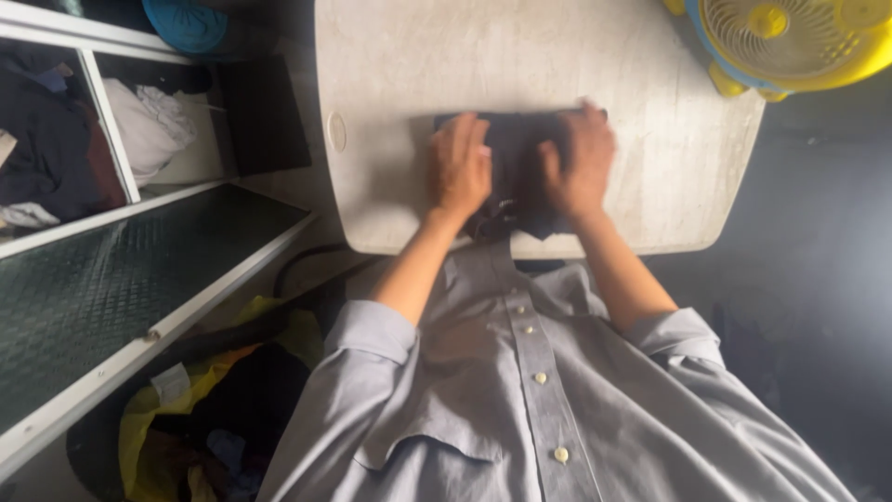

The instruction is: The person folds a dark t-shirt on a white table, smoothing and aligning the fabric, then folds it into a compact rectangle and places it into a nearby drawer.

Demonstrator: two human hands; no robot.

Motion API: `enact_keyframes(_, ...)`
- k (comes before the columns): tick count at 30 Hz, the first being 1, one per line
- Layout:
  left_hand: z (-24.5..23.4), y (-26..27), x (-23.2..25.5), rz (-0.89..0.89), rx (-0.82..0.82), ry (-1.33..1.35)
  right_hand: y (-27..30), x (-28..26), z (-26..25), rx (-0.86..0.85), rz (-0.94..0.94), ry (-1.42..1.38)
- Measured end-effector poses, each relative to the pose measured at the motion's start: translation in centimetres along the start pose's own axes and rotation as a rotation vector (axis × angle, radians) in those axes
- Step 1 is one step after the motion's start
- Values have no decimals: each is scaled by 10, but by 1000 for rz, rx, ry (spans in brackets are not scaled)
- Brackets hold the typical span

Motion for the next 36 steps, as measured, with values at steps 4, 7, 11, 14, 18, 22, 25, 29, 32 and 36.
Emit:
enact_keyframes(4,40,-21,27,196,-217,-67,3,-16,49,-310,-80,167)
enact_keyframes(7,52,-12,11,144,-303,-101,3,-8,67,-411,-6,267)
enact_keyframes(11,62,10,-14,143,-251,-50,8,10,81,-362,-8,281)
enact_keyframes(14,67,14,-20,144,-248,-101,12,22,92,-249,-46,331)
enact_keyframes(18,64,11,-20,148,-192,-128,13,23,96,-241,-42,341)
enact_keyframes(22,73,10,-20,102,-304,-173,9,24,96,-284,-11,379)
enact_keyframes(25,76,8,-22,104,-320,-192,5,26,99,-338,2,388)
enact_keyframes(29,76,2,-21,99,-377,-217,7,36,101,-461,32,408)
enact_keyframes(32,77,4,-19,120,-424,-248,0,36,107,-558,57,415)
enact_keyframes(36,72,5,-15,150,-403,-263,7,33,108,-629,100,422)
Point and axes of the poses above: each hand's wrist, its own y-axis away from the middle knuckle, its own z-axis out of the palm, x = y × z, the point moved 7 cm from there along -y, towards the middle knuckle, and after that the axes turned 15 degrees about z, right-handed, at the moved point
